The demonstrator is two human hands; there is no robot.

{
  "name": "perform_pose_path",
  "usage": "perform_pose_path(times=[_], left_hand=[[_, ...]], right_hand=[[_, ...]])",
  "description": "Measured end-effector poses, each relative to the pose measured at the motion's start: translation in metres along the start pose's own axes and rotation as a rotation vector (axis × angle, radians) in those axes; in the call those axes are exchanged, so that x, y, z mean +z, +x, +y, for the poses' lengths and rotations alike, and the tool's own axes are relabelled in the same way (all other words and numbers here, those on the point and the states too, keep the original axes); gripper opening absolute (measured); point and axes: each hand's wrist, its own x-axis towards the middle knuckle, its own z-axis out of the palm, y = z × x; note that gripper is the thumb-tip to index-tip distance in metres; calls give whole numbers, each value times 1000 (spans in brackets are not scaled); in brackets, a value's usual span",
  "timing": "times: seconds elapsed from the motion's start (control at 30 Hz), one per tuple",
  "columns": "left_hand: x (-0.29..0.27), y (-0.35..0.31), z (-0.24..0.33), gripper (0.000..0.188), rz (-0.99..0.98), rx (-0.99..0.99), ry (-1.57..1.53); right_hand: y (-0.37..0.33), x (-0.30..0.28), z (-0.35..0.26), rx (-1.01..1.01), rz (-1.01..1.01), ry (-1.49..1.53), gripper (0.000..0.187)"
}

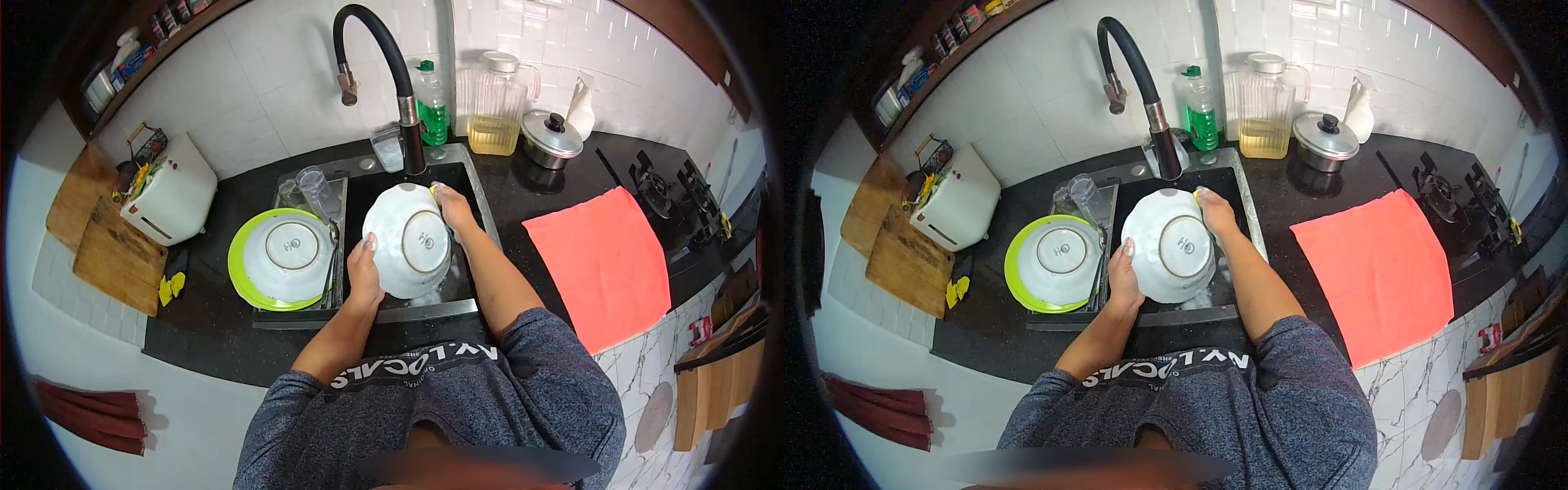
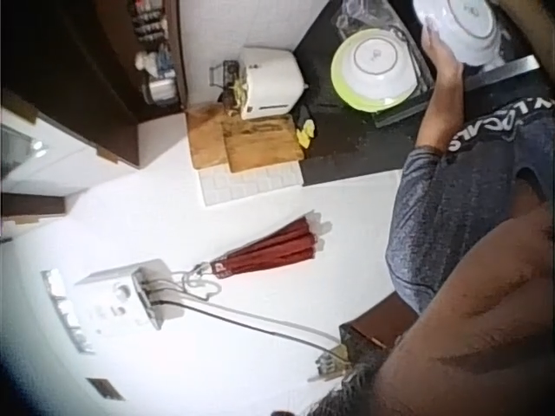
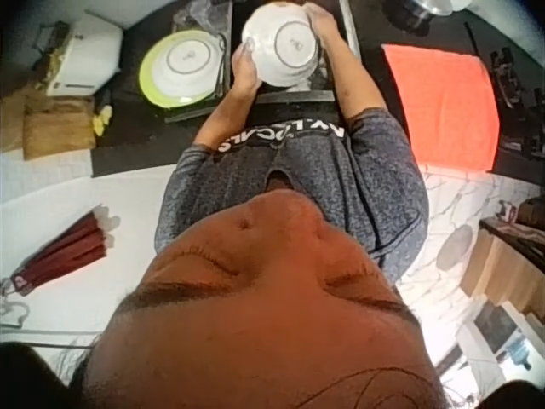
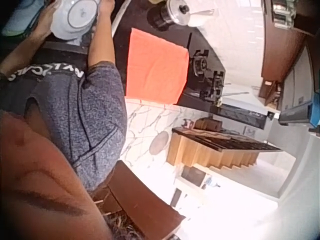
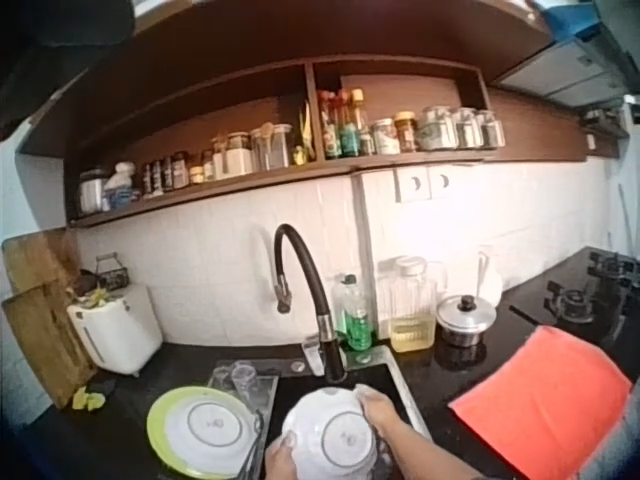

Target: Wiping a water dispenser and washing various dishes in a kitchen sink.

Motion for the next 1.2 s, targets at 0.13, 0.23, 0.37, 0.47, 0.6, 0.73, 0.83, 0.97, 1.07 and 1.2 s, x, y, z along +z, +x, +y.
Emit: perform_pose_path(times=[0.13,0.23,0.37,0.47,0.6,0.73,0.83,0.97,1.07,1.2], left_hand=[[3,-6,6,39,-46,47,63],[-5,-3,3,35,-85,-71,220],[-6,-2,-2,35,-150,-18,506],[-5,-2,-5,28,-137,43,746],[-7,1,-5,27,-133,29,680],[-27,7,-14,23,-174,14,665],[-26,6,-17,22,-146,78,531],[-4,3,-3,23,-47,37,341],[-13,7,-8,25,-14,17,376],[-14,4,-6,27,-20,-13,327]], right_hand=[[2,-2,-8,63,76,56,37],[2,-11,-16,-83,81,-64,39],[-22,-4,-41,-259,45,-388,41],[-31,2,-46,-382,34,-472,41],[-41,15,-48,-602,118,-619,34],[-68,36,-45,-945,-46,-699,24],[-77,42,-34,-1285,-120,-839,25],[-21,12,-18,-355,266,-429,25],[-44,34,-14,-495,162,-634,27],[-57,39,-21,-717,30,-759,33]])
